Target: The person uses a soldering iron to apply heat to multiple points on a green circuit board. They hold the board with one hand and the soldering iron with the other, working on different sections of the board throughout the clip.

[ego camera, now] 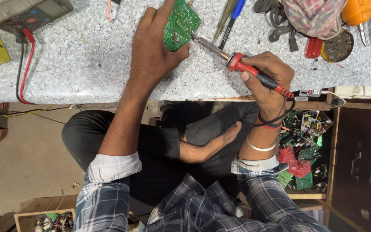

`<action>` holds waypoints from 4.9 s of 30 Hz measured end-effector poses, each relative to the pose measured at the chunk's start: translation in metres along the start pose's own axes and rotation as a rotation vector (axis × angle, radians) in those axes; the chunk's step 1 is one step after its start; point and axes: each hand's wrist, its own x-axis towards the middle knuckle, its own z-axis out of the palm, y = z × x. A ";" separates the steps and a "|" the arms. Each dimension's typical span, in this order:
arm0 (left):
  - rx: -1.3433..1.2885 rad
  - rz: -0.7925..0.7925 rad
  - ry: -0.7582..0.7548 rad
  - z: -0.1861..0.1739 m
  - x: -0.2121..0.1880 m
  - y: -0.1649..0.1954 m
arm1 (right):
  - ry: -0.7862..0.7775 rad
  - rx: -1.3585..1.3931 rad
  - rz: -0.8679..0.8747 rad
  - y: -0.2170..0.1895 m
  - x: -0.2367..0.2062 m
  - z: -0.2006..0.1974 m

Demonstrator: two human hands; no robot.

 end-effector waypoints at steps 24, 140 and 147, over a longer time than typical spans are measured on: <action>-0.003 0.015 0.002 -0.001 -0.001 0.001 | 0.000 0.011 0.012 -0.002 0.000 0.000; -0.042 -0.007 -0.005 -0.001 -0.002 -0.001 | 0.030 0.001 0.000 0.000 0.000 0.002; -0.066 -0.011 -0.005 -0.002 -0.002 0.000 | -0.006 0.037 0.031 -0.002 0.000 0.000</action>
